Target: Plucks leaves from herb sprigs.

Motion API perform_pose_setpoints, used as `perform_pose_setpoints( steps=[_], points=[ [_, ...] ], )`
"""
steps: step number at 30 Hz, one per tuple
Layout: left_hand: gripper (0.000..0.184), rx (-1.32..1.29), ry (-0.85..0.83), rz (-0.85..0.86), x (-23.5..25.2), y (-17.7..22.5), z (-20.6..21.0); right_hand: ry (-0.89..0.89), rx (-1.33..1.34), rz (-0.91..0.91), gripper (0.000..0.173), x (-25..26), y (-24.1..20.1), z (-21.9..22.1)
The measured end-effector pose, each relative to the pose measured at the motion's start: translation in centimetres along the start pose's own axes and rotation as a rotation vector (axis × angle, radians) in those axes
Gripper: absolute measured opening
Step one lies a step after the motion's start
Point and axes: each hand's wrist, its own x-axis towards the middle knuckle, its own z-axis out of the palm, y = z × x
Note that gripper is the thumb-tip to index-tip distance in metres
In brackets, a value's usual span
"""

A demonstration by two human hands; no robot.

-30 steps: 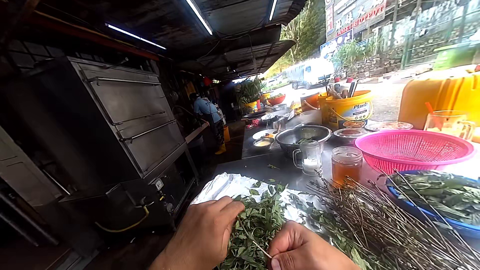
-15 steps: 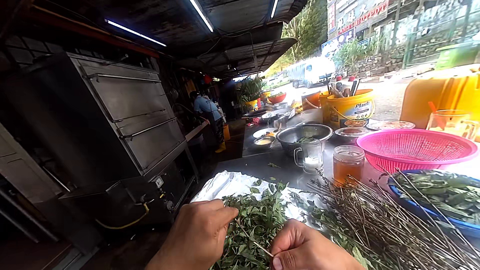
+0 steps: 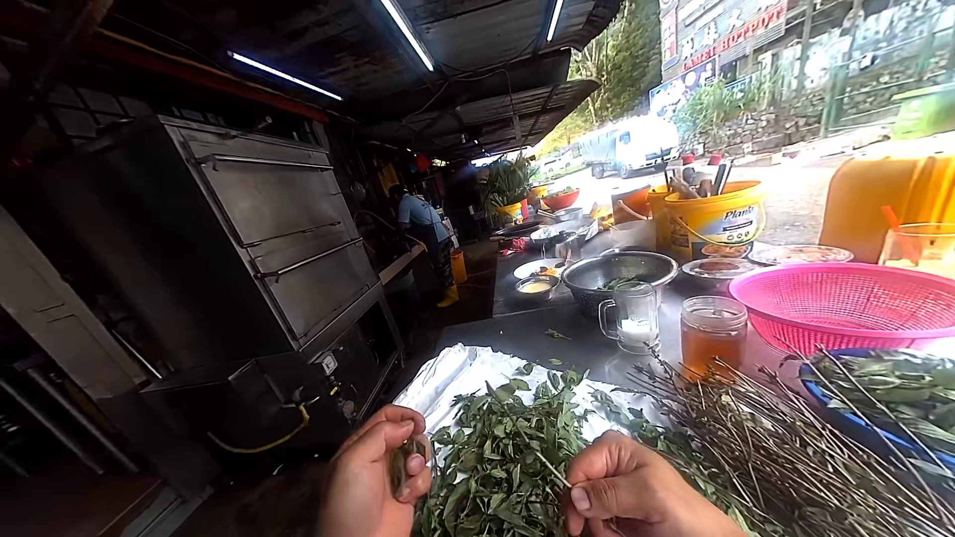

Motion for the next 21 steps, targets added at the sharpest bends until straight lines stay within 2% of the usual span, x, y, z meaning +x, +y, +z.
perform_pose_setpoints(
  steps=[3, 8, 13, 21],
  points=[
    [0.035, -0.243, 0.021, -0.209, -2.0, -1.4, 0.8, 0.038, 0.026, -0.017, 0.024, -0.3, 0.0, -0.4],
    [0.063, -0.39, 0.054, -0.341, -3.9, -3.0, 1.9, 0.1, 0.07, -0.028, 0.024, -0.7, -0.2, -0.3],
    [0.085, -0.457, -0.115, -0.365, -4.0, -3.9, 1.1, 0.095, 0.081, -0.028, 0.023, -0.9, -0.4, -0.4],
    [0.088, -0.47, -0.295, -0.343, -3.6, -4.7, -0.1, 0.069, 0.096, -0.054, 0.024, -0.9, -0.4, -0.7]
  ],
)
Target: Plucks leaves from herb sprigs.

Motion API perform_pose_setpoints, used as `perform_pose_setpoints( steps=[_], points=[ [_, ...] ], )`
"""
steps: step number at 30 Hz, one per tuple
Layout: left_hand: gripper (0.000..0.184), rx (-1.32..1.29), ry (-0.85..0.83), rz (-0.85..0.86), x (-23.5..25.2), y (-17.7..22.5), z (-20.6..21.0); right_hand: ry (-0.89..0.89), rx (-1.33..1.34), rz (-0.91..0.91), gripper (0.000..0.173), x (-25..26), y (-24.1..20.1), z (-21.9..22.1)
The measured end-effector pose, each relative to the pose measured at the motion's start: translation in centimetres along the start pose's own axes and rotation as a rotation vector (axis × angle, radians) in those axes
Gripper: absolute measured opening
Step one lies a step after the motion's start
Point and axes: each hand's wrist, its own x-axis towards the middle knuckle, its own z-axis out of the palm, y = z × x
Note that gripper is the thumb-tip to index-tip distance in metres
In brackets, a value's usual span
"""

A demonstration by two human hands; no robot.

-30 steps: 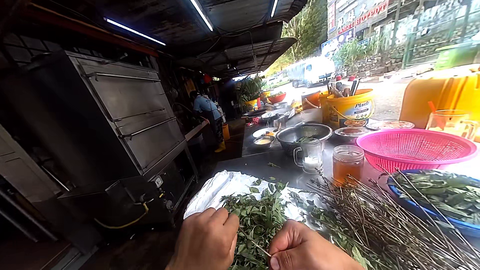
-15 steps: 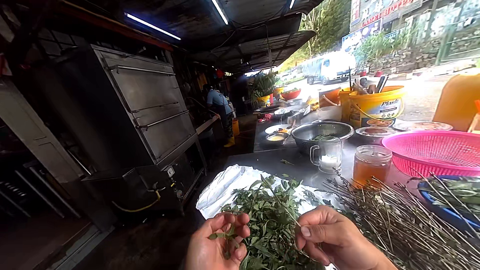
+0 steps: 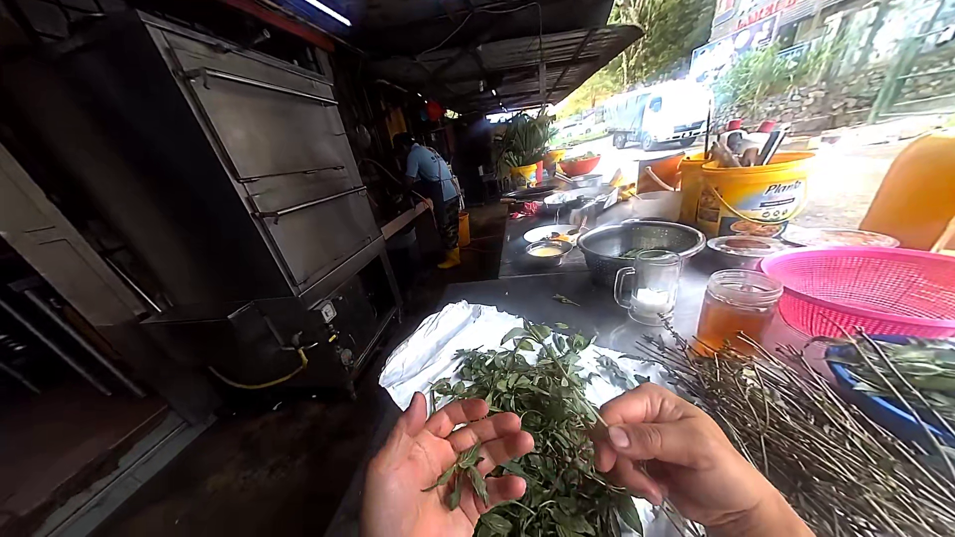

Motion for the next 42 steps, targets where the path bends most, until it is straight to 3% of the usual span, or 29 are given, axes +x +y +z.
perform_pose_setpoints(
  steps=[5, 7, 10, 15, 21, 28, 30, 34, 36, 38, 40, 42],
  points=[
    [0.08, 0.111, 0.048, -0.001, -0.1, 0.0, 0.1, -0.081, 0.054, -0.007, 0.025, -0.1, 0.1, -0.3],
    [0.056, 0.279, 0.199, 0.059, 0.2, -0.1, 0.4, -0.119, 0.077, 0.009, 0.027, -0.1, 0.2, -0.3],
    [0.017, 0.397, 0.264, 0.239, 0.9, 0.1, 0.5, -0.182, 0.074, 0.014, 0.03, 0.0, 0.2, -0.4],
    [0.019, 0.586, 0.207, 0.538, 1.8, 1.5, 1.8, -0.212, 0.086, 0.007, 0.029, 0.1, 0.1, -0.5],
    [0.022, 0.687, 0.109, 0.309, 2.6, 1.0, 2.0, -0.229, 0.025, 0.017, 0.027, 0.2, 0.2, -0.2],
    [0.012, 0.744, 0.141, 0.424, 3.1, -1.2, 1.4, -0.176, -0.019, 0.0, 0.027, 0.1, 0.2, -0.3],
    [0.013, 0.939, 0.15, 0.575, 3.4, -1.5, 0.9, -0.167, -0.051, 0.007, 0.026, 0.2, 0.3, -0.3],
    [0.018, 1.679, 0.352, 1.158, 4.6, -1.9, -1.1, -0.159, -0.106, 0.023, 0.026, 0.5, 0.6, 0.2],
    [0.02, 1.774, 0.489, 1.272, 5.2, -1.0, -1.9, -0.146, -0.083, -0.006, 0.026, 0.4, 0.5, 0.3],
    [0.02, 1.678, 0.519, 1.194, 5.3, 0.3, -2.2, -0.054, -0.065, -0.052, 0.025, 0.3, 0.2, 0.3],
    [0.018, 1.477, 0.334, 0.973, 4.7, 1.1, -2.3, 0.169, -0.072, -0.093, 0.027, 0.3, 0.1, 0.5],
    [0.019, 1.338, 0.152, 0.754, 4.0, 1.0, -2.5, 0.499, -0.134, -0.091, 0.032, 0.7, -0.1, 1.0]
  ],
)
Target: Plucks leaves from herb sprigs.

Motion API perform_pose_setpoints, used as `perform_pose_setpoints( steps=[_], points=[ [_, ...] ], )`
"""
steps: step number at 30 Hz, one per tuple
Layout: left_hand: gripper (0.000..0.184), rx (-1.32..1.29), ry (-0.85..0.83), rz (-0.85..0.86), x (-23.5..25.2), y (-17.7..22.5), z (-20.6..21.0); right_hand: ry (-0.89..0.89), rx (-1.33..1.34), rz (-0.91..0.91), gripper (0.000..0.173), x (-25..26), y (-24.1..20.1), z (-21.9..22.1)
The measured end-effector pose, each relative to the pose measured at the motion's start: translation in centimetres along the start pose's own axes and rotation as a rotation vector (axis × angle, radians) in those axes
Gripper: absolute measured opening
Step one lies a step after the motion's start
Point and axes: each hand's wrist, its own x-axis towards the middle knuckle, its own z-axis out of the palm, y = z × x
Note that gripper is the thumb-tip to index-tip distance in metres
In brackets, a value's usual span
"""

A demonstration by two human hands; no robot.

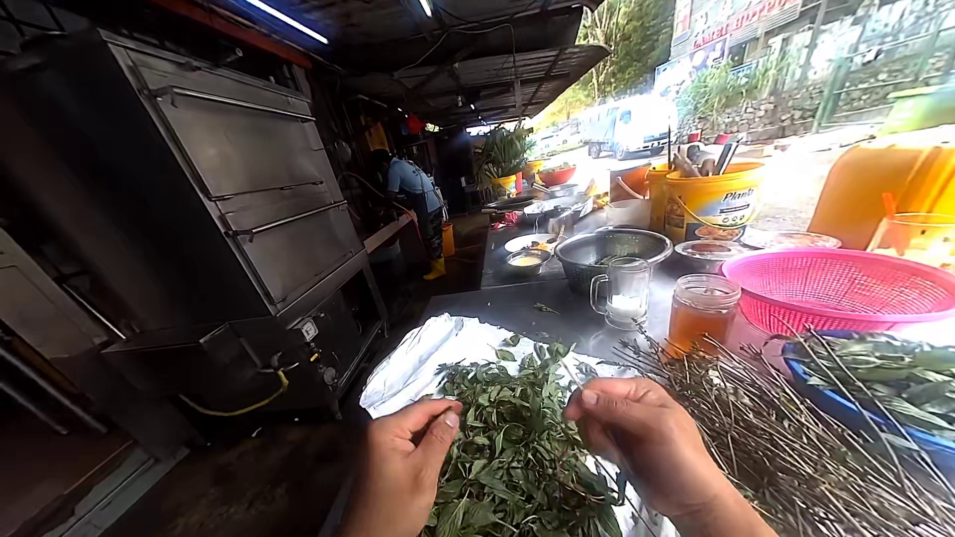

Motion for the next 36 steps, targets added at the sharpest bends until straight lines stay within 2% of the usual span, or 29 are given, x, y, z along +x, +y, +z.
perform_pose_setpoints(
  steps=[2, 4, 6, 9, 12, 13, 16, 17, 18, 21, 24, 30, 36],
  points=[
    [0.024, -0.156, -0.139, -0.129, -0.8, 0.0, 0.2, 0.31, -0.191, 0.016, 0.035, 0.5, -0.4, 0.2],
    [0.033, -0.351, -0.275, -0.349, -1.3, 0.4, 0.2, 0.472, -0.359, -0.001, 0.034, 0.7, -0.4, -0.4],
    [0.046, -0.581, -0.41, -0.572, -1.5, 0.4, -0.1, 0.518, -0.402, -0.011, 0.035, 0.7, -0.5, -0.7],
    [0.058, -0.867, -0.504, -0.732, -1.8, 0.1, -0.2, 0.522, -0.41, -0.008, 0.034, 0.6, -0.6, -0.7],
    [0.058, -0.872, -0.463, -0.737, -2.1, 0.4, 0.1, 0.503, -0.44, -0.013, 0.034, 0.7, -0.3, -0.6],
    [0.054, -0.737, -0.425, -0.657, -2.2, 0.4, 0.3, 0.498, -0.451, -0.014, 0.034, 0.8, -0.2, -0.6],
    [0.038, 0.035, -0.241, -0.209, -3.1, -0.7, 1.0, 0.49, -0.483, -0.025, 0.033, 0.8, 0.0, -0.7],
    [0.037, 0.112, -0.213, -0.154, -3.2, -1.0, 1.1, 0.488, -0.493, -0.028, 0.032, 0.8, 0.0, -0.7],
    [0.036, 0.021, -0.238, -0.194, -3.0, -0.9, 0.9, 0.488, -0.506, -0.032, 0.032, 0.8, 0.0, -0.7],
    [0.049, -0.656, -0.403, -0.548, -2.1, -0.2, 0.0, 0.486, -0.52, -0.032, 0.033, 0.7, 0.0, -0.8],
    [0.056, -0.982, -0.478, -0.745, -1.9, 0.3, -0.5, 0.489, -0.505, -0.051, 0.033, 0.8, 0.1, -0.7],
    [0.066, -1.158, -0.372, -0.839, -2.0, 2.2, -0.1, 0.506, -0.555, -0.061, 0.033, 0.7, -0.2, -1.1],
    [0.068, -1.034, -0.192, -0.91, -1.3, 3.9, 1.2, 0.608, -0.668, -0.124, 0.033, 0.3, -1.4, -2.2]
  ],
)
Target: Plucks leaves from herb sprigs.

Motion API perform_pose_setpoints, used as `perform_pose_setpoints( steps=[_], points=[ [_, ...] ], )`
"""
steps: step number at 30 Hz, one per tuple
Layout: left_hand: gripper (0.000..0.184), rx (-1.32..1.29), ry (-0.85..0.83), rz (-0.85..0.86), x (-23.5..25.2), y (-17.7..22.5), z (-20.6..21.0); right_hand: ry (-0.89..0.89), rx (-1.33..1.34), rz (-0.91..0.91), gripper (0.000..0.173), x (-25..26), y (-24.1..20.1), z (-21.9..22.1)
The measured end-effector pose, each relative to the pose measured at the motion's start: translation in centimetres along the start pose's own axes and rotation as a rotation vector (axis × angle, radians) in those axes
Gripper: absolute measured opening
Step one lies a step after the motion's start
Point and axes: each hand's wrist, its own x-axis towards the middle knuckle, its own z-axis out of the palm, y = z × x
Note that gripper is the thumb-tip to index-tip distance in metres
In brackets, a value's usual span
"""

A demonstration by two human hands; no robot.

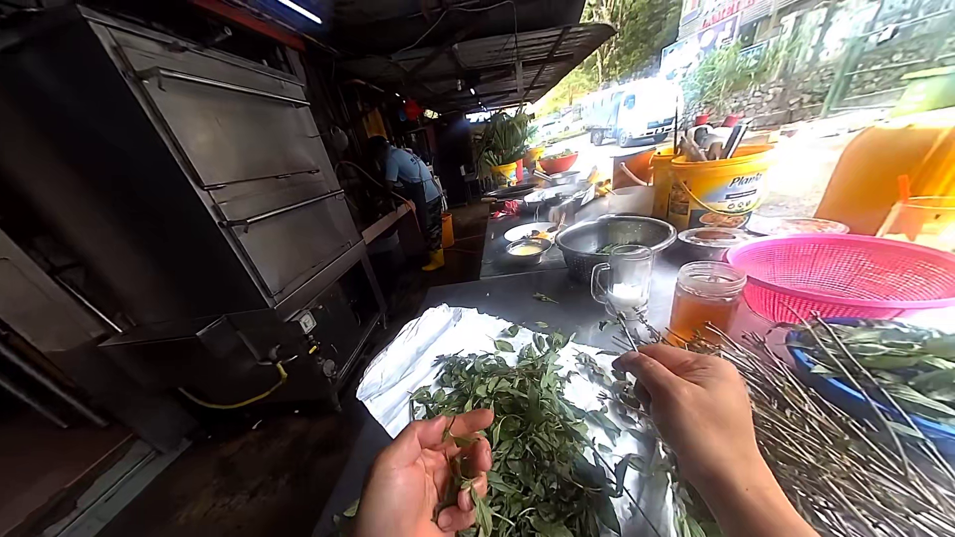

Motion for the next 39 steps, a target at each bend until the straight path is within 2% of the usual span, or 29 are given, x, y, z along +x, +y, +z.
perform_pose_setpoints(
  steps=[4, 7, 8, 11, 15, 18, 21, 22, 23, 25, 26, 28, 30, 32, 34, 36, 38, 39],
  points=[
    [0.06, 0.146, 0.129, 0.069, 1.2, 0.3, 1.1, 0.089, -0.137, 0.045, 0.037, 0.7, -0.4, -1.6],
    [0.052, 0.251, 0.0, 0.112, 3.6, 0.9, 2.5, -0.008, -0.459, 0.192, 0.023, 1.2, -1.5, -3.7],
    [0.05, 0.277, -0.049, 0.12, 4.5, 1.3, 3.6, -0.08, -0.584, 0.245, 0.028, 1.2, -2.2, -4.3],
    [0.046, 0.376, -0.134, 0.191, 7.5, 3.4, 9.1, -0.235, -0.822, 0.352, 0.035, 1.0, -4.0, -5.6],
    [0.037, 0.435, -0.14, 0.321, 12.5, 3.9, 20.5, -0.161, -0.953, 0.378, 0.042, 1.1, -3.1, -6.8],
    [0.028, 0.619, -0.219, 0.307, 15.6, 1.5, 29.1, 0.007, -1.008, 0.303, 0.056, 1.3, -1.6, -6.7],
    [0.019, 0.952, -0.326, 0.268, 17.9, -3.6, 35.7, 0.155, -0.995, 0.174, 0.046, 1.1, -0.6, -5.2],
    [0.019, 1.082, -0.378, 0.232, 18.4, -5.4, 37.1, 0.176, -0.963, 0.144, 0.041, 0.8, -0.4, -4.7],
    [0.025, 1.213, -0.425, 0.207, 18.7, -7.0, 38.3, 0.167, -0.902, 0.142, 0.044, 0.5, -0.1, -4.3],
    [0.031, 1.371, -0.467, 0.204, 19.0, -9.5, 39.7, 0.064, -0.678, 0.242, 0.049, 0.0, 0.2, -4.2],
    [0.03, 1.397, -0.464, 0.222, 18.9, -10.0, 40.2, 0.018, -0.638, 0.289, 0.047, 0.0, 0.2, -4.2],
    [0.027, 1.408, -0.492, 0.265, 18.7, -9.3, 40.5, 0.134, -0.733, 0.198, 0.045, 0.2, 0.9, -3.3],
    [0.024, 1.354, -0.525, 0.36, 17.6, -7.0, 39.3, 0.208, -0.875, 0.117, 0.034, 0.6, 1.0, -2.5],
    [0.02, 1.264, -0.55, 0.484, 16.2, -4.0, 36.5, 0.178, -0.922, 0.111, 0.028, 1.2, 0.8, -2.2],
    [0.017, 1.218, -0.571, 0.593, 15.3, -0.9, 32.5, 0.098, -0.922, 0.155, 0.036, 1.5, 0.5, -2.5],
    [0.015, 1.226, -0.536, 0.671, 15.0, 1.7, 26.9, 0.063, -0.934, 0.153, 0.037, 1.6, 0.7, -2.7],
    [0.016, 1.345, -0.456, 0.603, 14.3, 3.6, 20.0, 0.049, -0.903, 0.115, 0.032, 1.5, 1.0, -2.2],
    [0.02, 1.46, -0.431, 0.498, 13.9, 4.3, 16.4, 0.063, -0.881, 0.06, 0.029, 1.4, 1.4, -1.9]
  ],
)
